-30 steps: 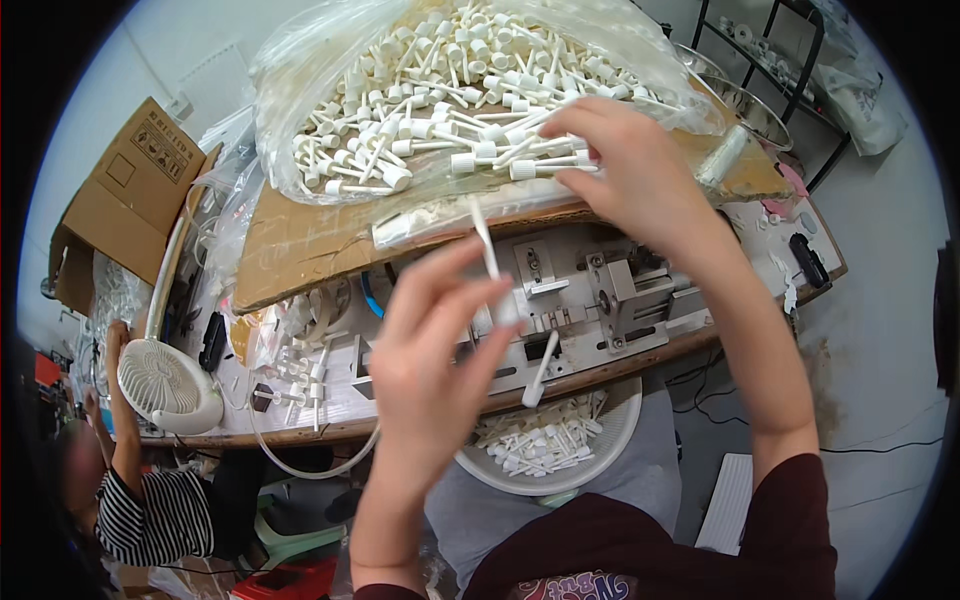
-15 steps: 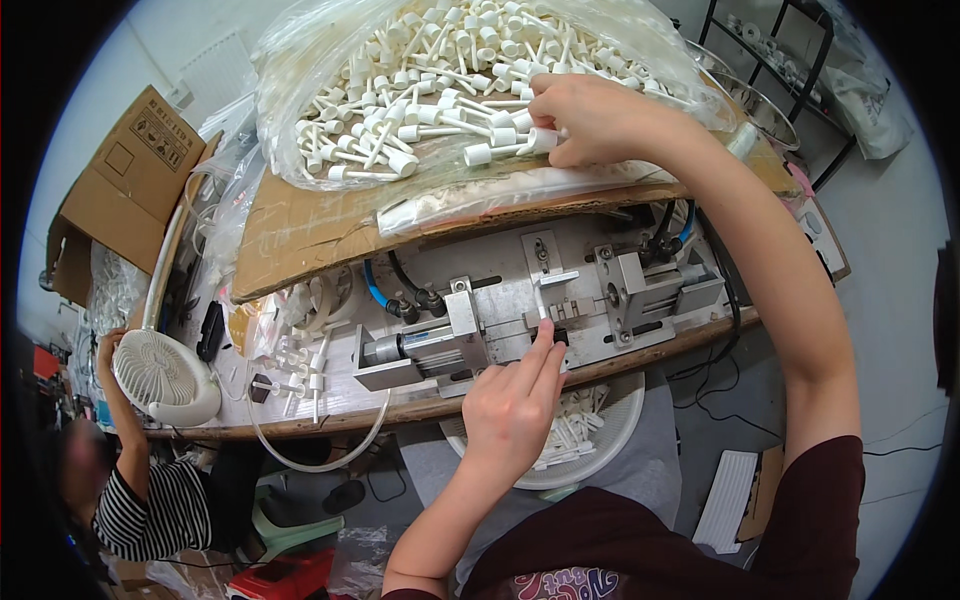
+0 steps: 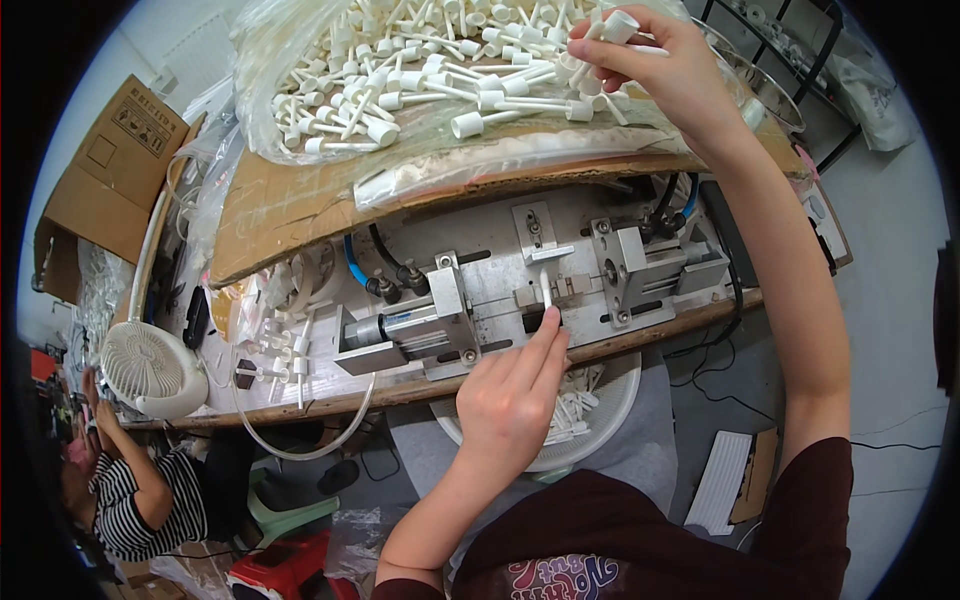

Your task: Assembling small white plastic pump or valve components using a small pneumatic press machine.

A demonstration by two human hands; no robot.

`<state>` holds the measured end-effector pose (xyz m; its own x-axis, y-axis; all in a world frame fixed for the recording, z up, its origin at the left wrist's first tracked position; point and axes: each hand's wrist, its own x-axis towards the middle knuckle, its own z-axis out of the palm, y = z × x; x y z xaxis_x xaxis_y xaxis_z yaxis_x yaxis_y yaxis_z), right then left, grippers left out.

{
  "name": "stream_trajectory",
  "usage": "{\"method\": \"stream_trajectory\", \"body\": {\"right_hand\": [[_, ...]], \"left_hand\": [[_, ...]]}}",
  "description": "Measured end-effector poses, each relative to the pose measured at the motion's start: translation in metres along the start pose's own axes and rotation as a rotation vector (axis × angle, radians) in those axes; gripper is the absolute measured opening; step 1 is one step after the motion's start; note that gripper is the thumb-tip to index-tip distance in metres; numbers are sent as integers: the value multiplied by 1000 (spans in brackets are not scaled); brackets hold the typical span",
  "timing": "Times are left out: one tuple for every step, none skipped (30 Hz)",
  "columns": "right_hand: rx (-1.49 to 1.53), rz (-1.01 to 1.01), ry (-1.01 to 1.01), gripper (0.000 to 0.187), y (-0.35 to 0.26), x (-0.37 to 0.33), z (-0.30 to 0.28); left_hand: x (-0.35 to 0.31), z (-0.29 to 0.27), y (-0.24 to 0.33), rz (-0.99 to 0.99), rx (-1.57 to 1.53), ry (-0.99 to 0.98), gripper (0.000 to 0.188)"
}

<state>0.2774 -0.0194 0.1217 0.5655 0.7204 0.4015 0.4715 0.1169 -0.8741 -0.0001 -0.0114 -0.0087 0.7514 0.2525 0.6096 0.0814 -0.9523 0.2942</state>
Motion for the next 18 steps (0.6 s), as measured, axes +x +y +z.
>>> {"method": "stream_trajectory", "body": {"right_hand": [[21,6,15,16,3,-5,1],[41,8,35,15,3,-10,0],[82,37,54,22,2,-16,0],[95,-5,53,24,3,-22,-3],[108,-49,54,27,5,-28,-6],[120,-94,55,30,6,-34,-8],[147,-59,78,31,4,-41,-7],[179,-23,96,31,0,-50,-2],[211,11,116,31,-5,-58,0],[246,46,93,32,-7,-65,-1],[277,84,72,33,-9,-74,-3],[311,124,50,34,-9,-83,-3],[340,111,106,24,-11,-92,6],[393,165,64,23,-13,-102,7],[446,217,20,22,-12,-111,4],[499,269,-25,21,-12,-118,4],[491,295,-2,20,-7,-127,6],[541,339,17,21,-6,-134,10]], "left_hand": [[0,2,-1,-7,15,-13,30],[2,3,-2,-7,32,-23,29],[4,2,-2,-14,25,-33,29],[6,1,-2,-21,18,-44,28],[7,1,-1,-25,11,-53,27],[8,1,-1,-17,37,-59,27],[8,1,0,-10,62,-66,27],[7,1,0,-6,92,-74,27],[5,1,1,-10,113,-78,27],[2,3,2,-14,133,-82,27],[-1,4,2,-18,150,-85,27],[1,4,0,-23,114,-78,27],[4,3,-3,-30,80,-71,28],[6,1,-5,-37,44,-62,28],[5,1,-5,-40,39,-58,28],[4,2,-6,-44,34,-53,28],[5,3,-6,-42,25,-48,29],[5,3,-5,-38,30,-51,29]]}}
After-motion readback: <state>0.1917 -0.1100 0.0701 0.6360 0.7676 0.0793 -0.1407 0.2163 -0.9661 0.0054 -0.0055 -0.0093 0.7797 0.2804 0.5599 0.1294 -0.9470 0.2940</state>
